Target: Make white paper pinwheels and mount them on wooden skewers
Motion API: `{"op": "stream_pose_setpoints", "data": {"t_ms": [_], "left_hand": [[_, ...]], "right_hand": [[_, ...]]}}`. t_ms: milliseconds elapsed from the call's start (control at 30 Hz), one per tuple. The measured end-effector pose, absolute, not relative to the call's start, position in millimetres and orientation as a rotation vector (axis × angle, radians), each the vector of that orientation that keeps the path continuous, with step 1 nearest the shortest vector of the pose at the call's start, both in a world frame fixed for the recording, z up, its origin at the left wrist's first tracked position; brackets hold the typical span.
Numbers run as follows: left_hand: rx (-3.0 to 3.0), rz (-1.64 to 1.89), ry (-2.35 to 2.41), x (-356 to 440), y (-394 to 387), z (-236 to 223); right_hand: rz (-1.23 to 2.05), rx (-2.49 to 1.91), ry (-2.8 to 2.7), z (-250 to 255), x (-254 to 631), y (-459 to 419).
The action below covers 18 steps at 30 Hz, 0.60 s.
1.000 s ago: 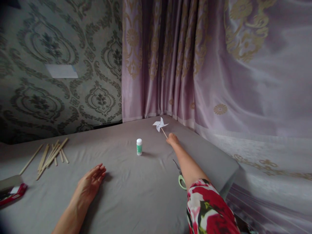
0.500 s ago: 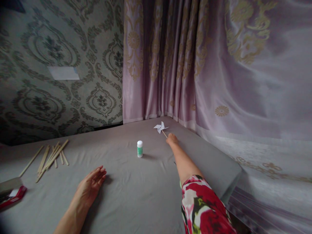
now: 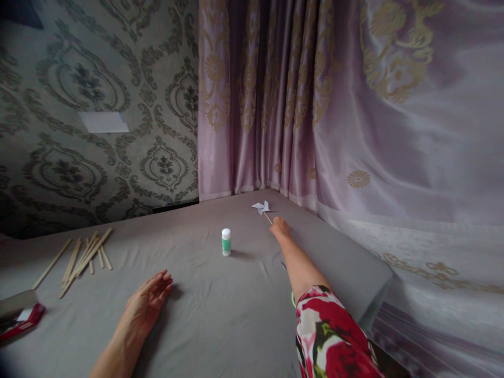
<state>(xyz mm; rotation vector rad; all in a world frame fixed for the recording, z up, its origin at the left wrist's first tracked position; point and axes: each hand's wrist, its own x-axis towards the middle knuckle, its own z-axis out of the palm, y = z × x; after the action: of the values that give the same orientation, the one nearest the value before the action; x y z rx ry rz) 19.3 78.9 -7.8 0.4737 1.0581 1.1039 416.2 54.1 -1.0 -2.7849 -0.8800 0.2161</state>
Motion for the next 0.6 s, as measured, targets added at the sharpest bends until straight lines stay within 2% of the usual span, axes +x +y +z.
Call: {"op": "stream_pose_setpoints", "data": {"t_ms": [600], "left_hand": [[0.527,1.104,1.07,19.7,79.4,-12.4]], "right_hand": [[0.151,-2.676,-0.827,12.5,443.4,14.3]]}}
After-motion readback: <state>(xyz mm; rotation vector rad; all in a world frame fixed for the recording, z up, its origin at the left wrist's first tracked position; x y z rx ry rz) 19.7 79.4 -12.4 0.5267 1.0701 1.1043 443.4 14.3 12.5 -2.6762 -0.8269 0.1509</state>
